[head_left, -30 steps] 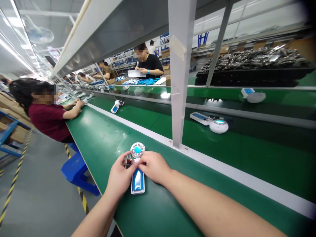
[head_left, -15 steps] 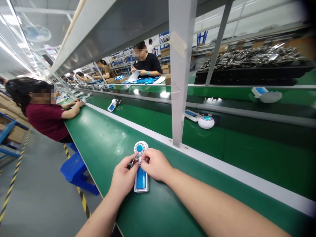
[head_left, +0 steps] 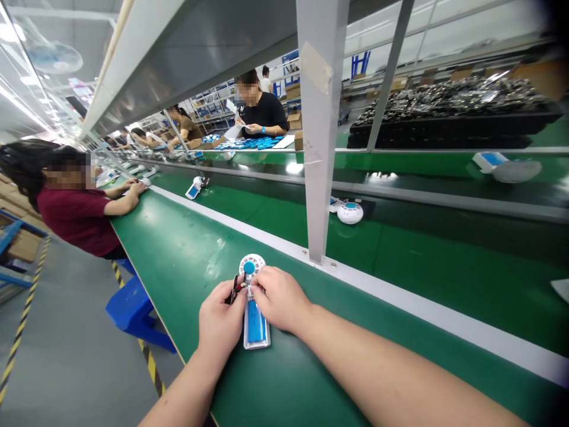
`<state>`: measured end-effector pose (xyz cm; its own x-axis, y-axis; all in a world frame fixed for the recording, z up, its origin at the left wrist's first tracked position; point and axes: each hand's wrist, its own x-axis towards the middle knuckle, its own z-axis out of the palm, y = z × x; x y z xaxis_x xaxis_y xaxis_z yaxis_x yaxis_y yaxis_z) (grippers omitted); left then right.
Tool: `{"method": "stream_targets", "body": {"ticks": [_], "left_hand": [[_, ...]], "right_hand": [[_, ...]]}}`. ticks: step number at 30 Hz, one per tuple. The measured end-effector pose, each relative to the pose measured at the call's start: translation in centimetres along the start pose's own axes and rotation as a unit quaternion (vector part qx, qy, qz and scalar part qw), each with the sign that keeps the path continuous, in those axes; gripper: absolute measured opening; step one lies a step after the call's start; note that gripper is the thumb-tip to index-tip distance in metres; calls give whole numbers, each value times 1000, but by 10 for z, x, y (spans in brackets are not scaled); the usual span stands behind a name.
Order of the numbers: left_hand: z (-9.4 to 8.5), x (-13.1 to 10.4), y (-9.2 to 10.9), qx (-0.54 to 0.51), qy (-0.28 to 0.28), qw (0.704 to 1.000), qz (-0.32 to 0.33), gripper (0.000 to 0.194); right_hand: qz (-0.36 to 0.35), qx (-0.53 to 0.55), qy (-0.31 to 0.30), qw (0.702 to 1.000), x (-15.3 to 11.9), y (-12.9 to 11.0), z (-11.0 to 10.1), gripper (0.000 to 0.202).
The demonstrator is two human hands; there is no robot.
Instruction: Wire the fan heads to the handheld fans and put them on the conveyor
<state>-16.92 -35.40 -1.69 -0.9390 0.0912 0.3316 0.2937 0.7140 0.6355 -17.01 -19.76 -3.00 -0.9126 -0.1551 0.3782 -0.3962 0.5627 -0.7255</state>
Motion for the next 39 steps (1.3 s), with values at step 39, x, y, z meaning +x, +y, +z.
{"method": "stream_targets", "body": {"ticks": [39], "left_hand": [[-4, 2, -18, 101, -22, 963, 248, 27]], "right_hand": [[-8, -52, -38, 998, -2, -1, -7, 18]]}}
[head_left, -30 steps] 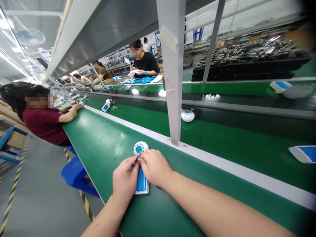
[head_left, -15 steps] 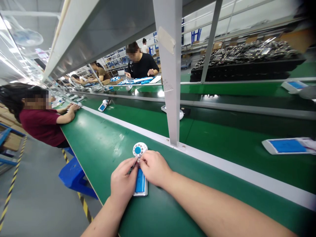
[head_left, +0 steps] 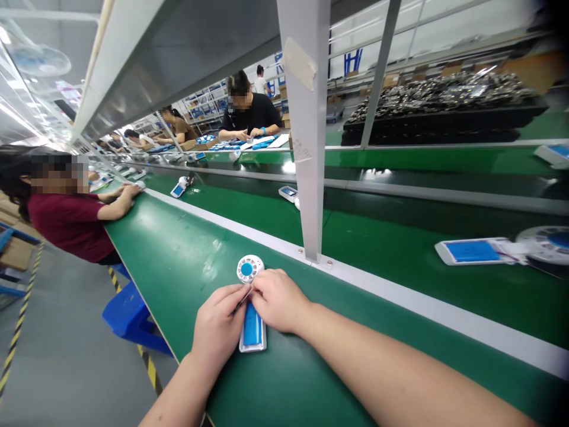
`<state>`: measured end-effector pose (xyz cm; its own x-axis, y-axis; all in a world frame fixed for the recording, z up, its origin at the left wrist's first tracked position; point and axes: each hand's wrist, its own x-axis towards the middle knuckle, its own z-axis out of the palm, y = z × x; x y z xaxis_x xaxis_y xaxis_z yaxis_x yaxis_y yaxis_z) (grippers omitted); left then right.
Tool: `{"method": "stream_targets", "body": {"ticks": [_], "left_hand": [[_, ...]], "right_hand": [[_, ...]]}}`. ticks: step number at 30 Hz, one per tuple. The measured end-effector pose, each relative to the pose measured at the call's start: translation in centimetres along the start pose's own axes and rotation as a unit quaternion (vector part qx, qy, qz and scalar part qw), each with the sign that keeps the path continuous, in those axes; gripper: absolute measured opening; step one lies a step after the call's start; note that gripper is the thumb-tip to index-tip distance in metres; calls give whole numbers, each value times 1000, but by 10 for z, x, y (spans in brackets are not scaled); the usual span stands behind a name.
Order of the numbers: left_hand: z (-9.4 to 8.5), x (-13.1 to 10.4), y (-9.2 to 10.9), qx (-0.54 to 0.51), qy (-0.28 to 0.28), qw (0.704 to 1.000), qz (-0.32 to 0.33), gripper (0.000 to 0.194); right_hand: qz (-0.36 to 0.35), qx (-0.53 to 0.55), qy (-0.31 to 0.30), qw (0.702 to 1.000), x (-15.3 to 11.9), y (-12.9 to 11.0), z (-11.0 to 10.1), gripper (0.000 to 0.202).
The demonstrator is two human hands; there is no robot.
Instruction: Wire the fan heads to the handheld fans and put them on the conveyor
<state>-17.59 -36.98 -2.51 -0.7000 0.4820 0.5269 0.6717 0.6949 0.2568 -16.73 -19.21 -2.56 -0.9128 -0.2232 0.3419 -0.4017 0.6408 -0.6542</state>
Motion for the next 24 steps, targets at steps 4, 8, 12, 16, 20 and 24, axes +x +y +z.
{"method": "stream_targets", "body": {"ticks": [4, 8, 12, 16, 20, 24], "left_hand": [[-1, 2, 0, -20, -9, 1000, -15, 26], [-2, 2, 9, -41, 0, 997, -71, 23], [-3, 3, 14, -56, -5, 992, -111, 21], [-6, 8, 12, -76, -25, 992, -101, 21], [-8, 12, 12, -100, -50, 989, -97, 22], [-3, 23, 4, -148, -67, 971, -174, 25]], "right_hand": [[8, 2, 9, 1000, -1, 0, 2, 20], [46, 59, 62, 995, -2, 0, 7, 14], [49, 103, 86, 990, -2, 1, 9, 10], [63, 110, 103, 987, -3, 2, 12, 10], [62, 112, 116, 985, -2, 4, 15, 11], [71, 122, 133, 981, 3, 4, 14, 9]]}}
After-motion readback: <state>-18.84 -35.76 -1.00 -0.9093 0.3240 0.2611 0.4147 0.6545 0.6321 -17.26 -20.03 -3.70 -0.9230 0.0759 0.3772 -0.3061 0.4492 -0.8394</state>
